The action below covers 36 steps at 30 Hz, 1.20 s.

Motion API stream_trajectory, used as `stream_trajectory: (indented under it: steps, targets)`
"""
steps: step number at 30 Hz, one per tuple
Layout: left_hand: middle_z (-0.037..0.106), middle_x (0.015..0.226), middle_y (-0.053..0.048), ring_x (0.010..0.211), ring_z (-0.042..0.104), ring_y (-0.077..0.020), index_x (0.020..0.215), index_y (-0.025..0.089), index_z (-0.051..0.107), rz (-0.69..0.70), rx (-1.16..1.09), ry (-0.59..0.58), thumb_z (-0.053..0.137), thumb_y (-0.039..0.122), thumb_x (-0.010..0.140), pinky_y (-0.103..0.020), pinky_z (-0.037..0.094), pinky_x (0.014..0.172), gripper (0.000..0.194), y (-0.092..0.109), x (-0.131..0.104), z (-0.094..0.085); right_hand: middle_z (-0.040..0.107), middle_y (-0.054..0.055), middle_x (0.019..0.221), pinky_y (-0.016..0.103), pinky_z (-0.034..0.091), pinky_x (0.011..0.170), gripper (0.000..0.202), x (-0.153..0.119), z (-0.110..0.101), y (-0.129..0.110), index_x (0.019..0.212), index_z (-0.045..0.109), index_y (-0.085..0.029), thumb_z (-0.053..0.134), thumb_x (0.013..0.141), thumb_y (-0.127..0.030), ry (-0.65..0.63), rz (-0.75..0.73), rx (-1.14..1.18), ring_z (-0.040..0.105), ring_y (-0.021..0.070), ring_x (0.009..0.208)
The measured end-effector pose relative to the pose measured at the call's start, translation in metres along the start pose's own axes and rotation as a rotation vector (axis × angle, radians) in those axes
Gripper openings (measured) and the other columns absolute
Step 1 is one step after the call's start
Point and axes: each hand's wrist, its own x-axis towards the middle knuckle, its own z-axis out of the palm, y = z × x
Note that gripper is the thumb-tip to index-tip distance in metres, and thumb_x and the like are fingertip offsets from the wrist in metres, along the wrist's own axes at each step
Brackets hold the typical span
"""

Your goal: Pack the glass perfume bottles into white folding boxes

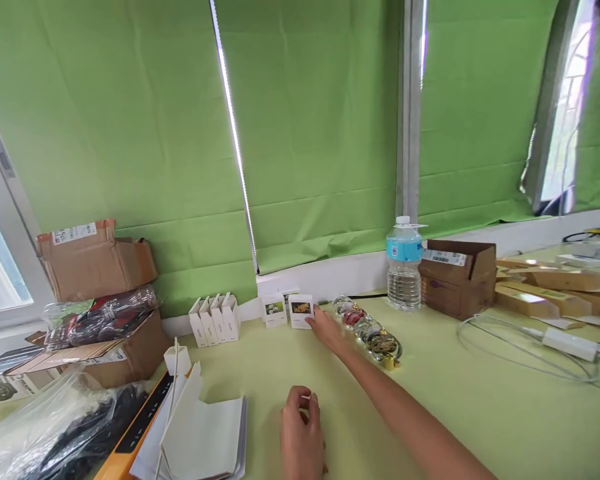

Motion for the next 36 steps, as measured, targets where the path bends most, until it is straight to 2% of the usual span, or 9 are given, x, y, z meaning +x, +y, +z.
stream_trajectory:
  steps: [5,8,12,15,20,26,30,34,36]
  targets:
    - [0.058,0.068,-0.003,0.035,0.042,-0.0081,0.085,0.02,0.053,0.011,-0.018,0.021,0.043,0.062,0.081,-0.021,0.029,0.031,0.043,-0.009,0.011,0.002,0.057,0.009,0.121,0.045,0.046,0.092,0.035,0.029,0.034,-0.004,0.121,0.054,-0.016,0.053,0.093,-0.036,0.029,-0.023,0.005,0.057,0.0226,0.106]
    - [0.058,0.068,-0.003,0.037,0.043,-0.0077,0.085,0.02,0.054,0.012,-0.024,0.006,0.044,0.059,0.081,-0.02,0.03,0.033,0.04,-0.009,0.01,0.001,0.059,0.016,0.121,0.038,0.039,0.099,0.04,0.034,0.046,0.002,0.125,0.051,-0.011,0.05,0.093,-0.034,0.028,-0.051,0.001,0.053,0.0251,0.116]
    - [0.057,0.073,-0.003,0.038,0.044,-0.0083,0.09,0.02,0.054,-0.042,-0.047,-0.026,0.044,0.059,0.081,-0.019,0.029,0.028,0.041,-0.002,0.003,-0.002,0.052,0.023,0.131,0.032,0.036,0.1,0.059,0.036,0.053,0.01,0.137,0.038,-0.004,0.053,0.088,-0.035,0.076,-0.067,0.011,0.046,0.0282,0.125]
    - [0.055,0.074,-0.002,0.038,0.044,-0.0082,0.091,0.021,0.054,-0.082,-0.072,-0.035,0.046,0.061,0.079,-0.017,0.028,0.023,0.043,0.002,0.0,-0.002,0.049,0.025,0.134,0.033,0.035,0.101,0.065,0.035,0.056,0.013,0.139,0.034,0.0,0.053,0.085,-0.033,0.165,-0.093,0.043,0.043,0.0296,0.128]
    - [0.054,0.07,0.0,0.038,0.043,-0.0062,0.09,0.019,0.055,-0.054,-0.095,-0.001,0.047,0.052,0.083,-0.013,0.029,0.022,0.035,0.003,-0.002,-0.002,0.054,0.022,0.128,0.041,0.037,0.099,0.055,0.033,0.048,0.012,0.134,0.039,-0.003,0.044,0.087,-0.03,0.366,-0.169,0.143,0.047,0.0314,0.122]
    - [0.055,0.073,-0.001,0.038,0.043,-0.0065,0.09,0.018,0.058,-0.027,-0.077,0.016,0.045,0.042,0.086,-0.014,0.029,0.02,0.027,0.0,-0.002,-0.002,0.056,0.015,0.123,0.047,0.033,0.103,0.036,0.029,0.038,-0.015,0.121,0.051,-0.015,0.037,0.09,-0.024,0.508,-0.349,0.29,0.045,0.0279,0.12]
    - [0.054,0.071,-0.001,0.038,0.042,-0.007,0.087,0.017,0.058,-0.008,-0.112,0.003,0.044,0.042,0.086,-0.015,0.031,0.02,0.028,-0.003,-0.002,-0.002,0.054,0.015,0.124,0.045,0.036,0.1,0.032,0.02,0.037,-0.049,0.116,0.055,-0.016,0.039,0.091,-0.026,0.461,-0.46,0.338,0.046,0.0273,0.118]
    - [0.056,0.075,-0.003,0.038,0.043,-0.0078,0.087,0.016,0.057,-0.022,-0.221,0.024,0.041,0.042,0.087,-0.018,0.035,0.024,0.03,-0.002,0.001,-0.006,0.063,0.009,0.104,0.031,0.05,0.076,0.028,-0.001,0.047,-0.089,0.103,0.062,-0.017,0.038,0.093,-0.027,0.243,-0.583,0.332,0.061,0.0181,0.083]
    - [0.057,0.077,-0.005,0.041,0.045,-0.0085,0.09,0.015,0.057,-0.013,-0.276,0.086,0.04,0.041,0.087,-0.019,0.036,0.028,0.031,0.002,0.002,-0.011,0.062,0.009,0.111,0.028,0.051,0.071,0.026,-0.016,0.056,-0.109,0.1,0.065,-0.017,0.043,0.091,-0.028,0.128,-0.629,0.305,0.062,0.0144,0.075]
